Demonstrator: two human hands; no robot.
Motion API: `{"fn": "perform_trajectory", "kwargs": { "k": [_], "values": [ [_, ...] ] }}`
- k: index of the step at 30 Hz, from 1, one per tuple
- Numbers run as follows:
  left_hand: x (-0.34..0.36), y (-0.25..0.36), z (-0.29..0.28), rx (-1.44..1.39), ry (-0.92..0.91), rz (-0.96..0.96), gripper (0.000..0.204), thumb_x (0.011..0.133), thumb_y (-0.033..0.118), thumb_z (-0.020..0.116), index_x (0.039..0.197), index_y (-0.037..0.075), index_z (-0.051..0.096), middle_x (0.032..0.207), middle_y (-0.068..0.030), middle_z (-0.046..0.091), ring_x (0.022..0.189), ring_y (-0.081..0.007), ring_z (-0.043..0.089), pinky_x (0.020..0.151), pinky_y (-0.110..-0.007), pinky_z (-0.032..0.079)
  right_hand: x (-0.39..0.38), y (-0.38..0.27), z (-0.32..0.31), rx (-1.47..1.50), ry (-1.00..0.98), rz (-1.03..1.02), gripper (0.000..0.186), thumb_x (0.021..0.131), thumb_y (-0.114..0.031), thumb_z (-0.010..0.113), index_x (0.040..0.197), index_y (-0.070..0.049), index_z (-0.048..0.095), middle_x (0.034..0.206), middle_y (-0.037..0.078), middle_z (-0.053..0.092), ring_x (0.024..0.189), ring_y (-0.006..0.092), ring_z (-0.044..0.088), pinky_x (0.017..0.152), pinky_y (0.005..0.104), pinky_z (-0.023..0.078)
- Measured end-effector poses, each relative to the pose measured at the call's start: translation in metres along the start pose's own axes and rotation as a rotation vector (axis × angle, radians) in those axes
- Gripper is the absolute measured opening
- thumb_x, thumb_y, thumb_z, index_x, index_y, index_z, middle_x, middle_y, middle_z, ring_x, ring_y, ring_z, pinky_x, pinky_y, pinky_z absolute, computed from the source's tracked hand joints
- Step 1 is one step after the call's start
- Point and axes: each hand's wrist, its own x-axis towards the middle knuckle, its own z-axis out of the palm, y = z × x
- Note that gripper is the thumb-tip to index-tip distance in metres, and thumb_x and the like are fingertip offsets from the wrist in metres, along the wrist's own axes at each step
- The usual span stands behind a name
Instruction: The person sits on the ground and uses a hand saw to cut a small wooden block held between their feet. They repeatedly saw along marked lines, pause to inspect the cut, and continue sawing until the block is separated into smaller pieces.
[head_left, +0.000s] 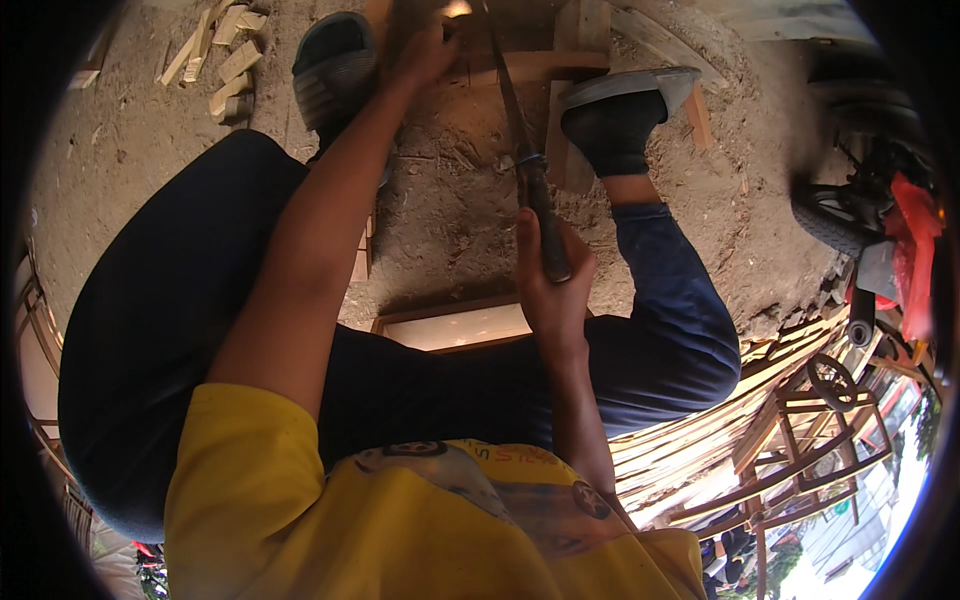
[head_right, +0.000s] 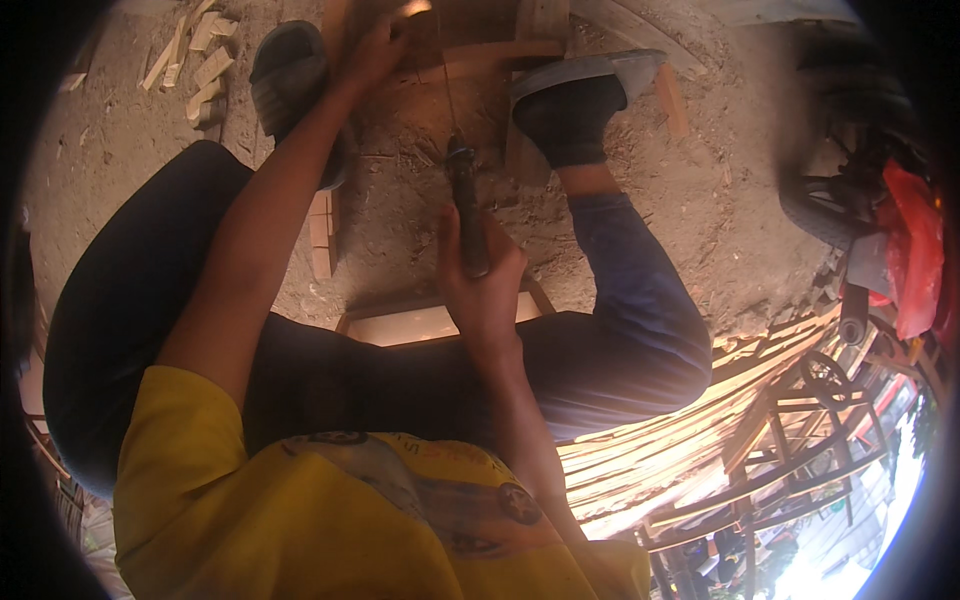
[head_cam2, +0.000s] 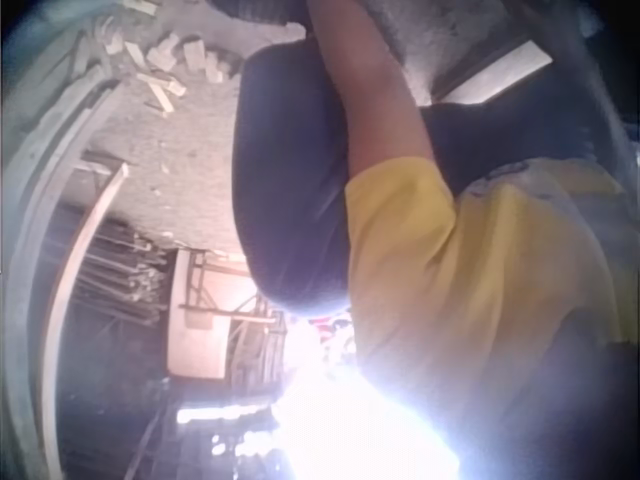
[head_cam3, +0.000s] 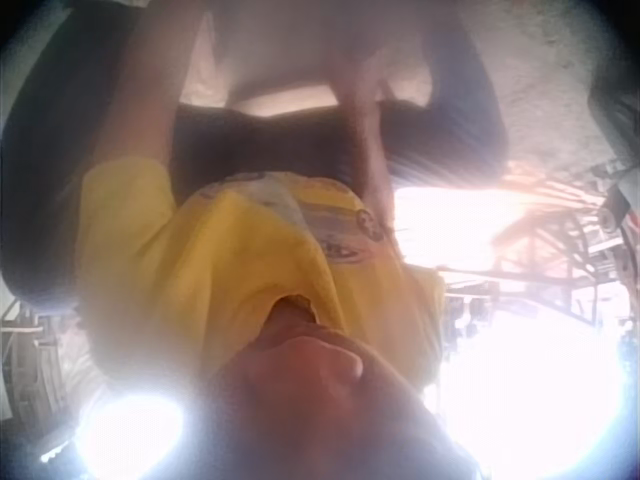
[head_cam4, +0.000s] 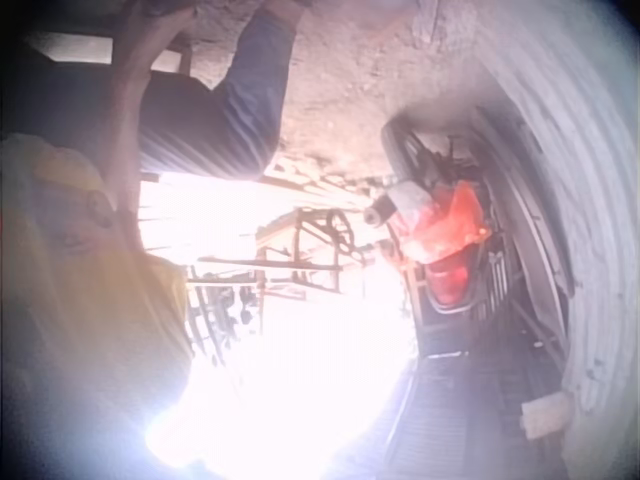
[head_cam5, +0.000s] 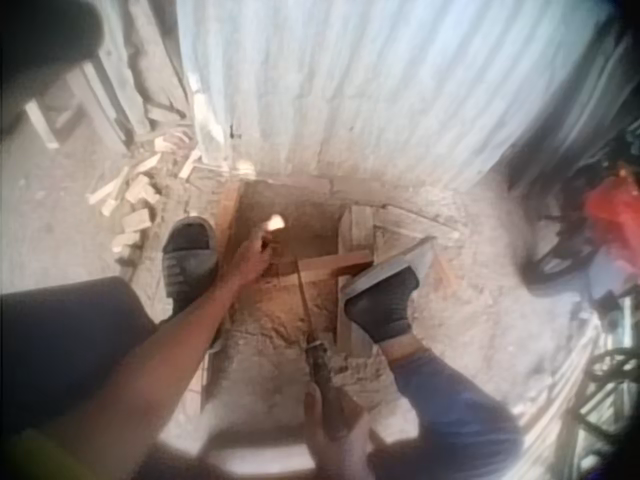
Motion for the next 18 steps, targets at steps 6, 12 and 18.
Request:
{"fn": "perform_trajectory", "kwargs": {
  "k": [6, 12, 18],
  "values": [
    [-0.002, -0.007, 0.002, 0.564, -0.501, 0.087, 0.063, 0.096, 0.057, 0.029, 0.116, 0.007, 0.061, 0.107, -0.0194, 0.066, 0.106, -0.0377, 0.061, 0.093, -0.050, 0.046, -0.060, -0.008, -0.031, -0.106, 0.029, 0.015, 0.017, 0.090, -0.009, 0.064, 0.079, 0.002, 0.059, 0.059, 0.007, 0.054, 0.051, 0.0072, 0.046, 0.048, 0.0279, 0.037],
    [0.000, -0.004, 0.010, 0.487, -0.474, 0.053, 0.056, 0.098, 0.049, 0.026, 0.113, 0.008, 0.062, 0.113, -0.0198, 0.064, 0.109, -0.0381, 0.060, 0.095, -0.051, 0.045, -0.038, 0.002, -0.030, -0.208, 0.039, -0.089, 0.018, 0.090, -0.009, 0.063, 0.077, 0.002, 0.058, 0.056, 0.009, 0.054, 0.047, 0.0115, 0.050, 0.046, 0.0304, 0.038],
    [0.006, -0.033, 0.007, 0.436, -0.468, 0.226, 0.040, 0.100, 0.033, 0.030, 0.118, 0.008, 0.056, 0.111, -0.0221, 0.064, 0.106, -0.0401, 0.060, 0.091, -0.050, 0.046, -0.025, -0.015, -0.012, -0.075, -0.062, -0.055, 0.025, 0.095, -0.015, 0.060, 0.077, 0.001, 0.056, 0.058, -0.001, 0.048, 0.056, 0.0029, 0.039, 0.048, 0.0265, 0.032]
  ]
}}
